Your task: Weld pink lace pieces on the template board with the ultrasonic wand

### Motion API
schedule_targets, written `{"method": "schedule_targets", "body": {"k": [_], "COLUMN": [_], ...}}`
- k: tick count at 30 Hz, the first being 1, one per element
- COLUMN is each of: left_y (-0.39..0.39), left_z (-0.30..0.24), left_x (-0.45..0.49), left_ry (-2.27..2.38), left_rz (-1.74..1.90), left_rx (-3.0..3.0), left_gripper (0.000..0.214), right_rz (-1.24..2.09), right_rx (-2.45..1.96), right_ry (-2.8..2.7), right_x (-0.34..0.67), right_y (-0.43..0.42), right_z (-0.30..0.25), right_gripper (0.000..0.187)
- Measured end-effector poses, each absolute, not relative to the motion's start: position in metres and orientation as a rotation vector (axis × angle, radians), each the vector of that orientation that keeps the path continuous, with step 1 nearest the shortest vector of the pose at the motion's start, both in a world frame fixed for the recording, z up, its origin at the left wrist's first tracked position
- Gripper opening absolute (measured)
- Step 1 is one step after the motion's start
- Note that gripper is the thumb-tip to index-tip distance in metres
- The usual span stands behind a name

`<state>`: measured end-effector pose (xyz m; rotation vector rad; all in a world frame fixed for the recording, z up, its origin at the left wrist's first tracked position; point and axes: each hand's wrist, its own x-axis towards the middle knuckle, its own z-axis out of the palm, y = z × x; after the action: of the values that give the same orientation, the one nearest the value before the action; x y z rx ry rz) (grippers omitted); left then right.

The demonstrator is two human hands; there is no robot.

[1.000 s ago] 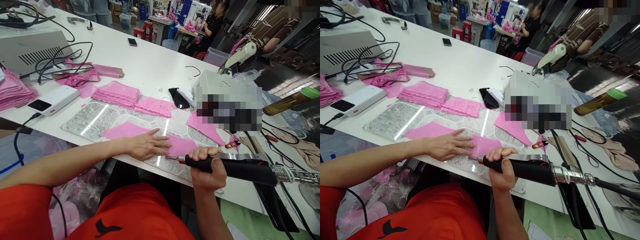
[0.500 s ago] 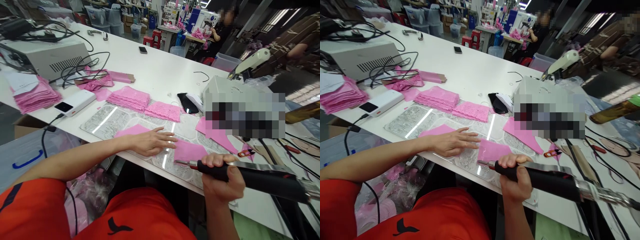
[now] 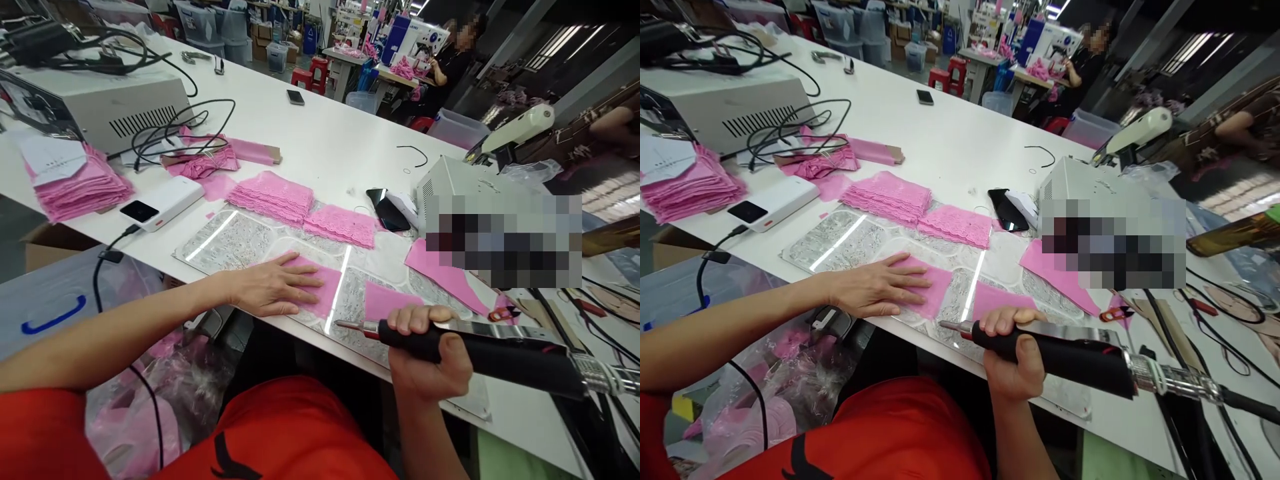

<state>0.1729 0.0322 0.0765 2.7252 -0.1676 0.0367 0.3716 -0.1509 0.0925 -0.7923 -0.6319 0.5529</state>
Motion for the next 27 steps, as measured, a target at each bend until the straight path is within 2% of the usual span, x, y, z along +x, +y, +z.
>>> {"method": "schedule_targets", "body": {"k": [27], "left_y": [0.038], "left_z": [0.074], "left_x": [0.163], "left_ry": [-0.187], "left_rz": [0.11], "left_rx": [2.701], "left_gripper": [0.038], "right_rz": [0.517], "right_rx": [-0.853], "right_ry": [-0.726], "right_x": [0.355], "right_y": [-0.142], "right_z": [0.09], "right_gripper": [0.014]}}
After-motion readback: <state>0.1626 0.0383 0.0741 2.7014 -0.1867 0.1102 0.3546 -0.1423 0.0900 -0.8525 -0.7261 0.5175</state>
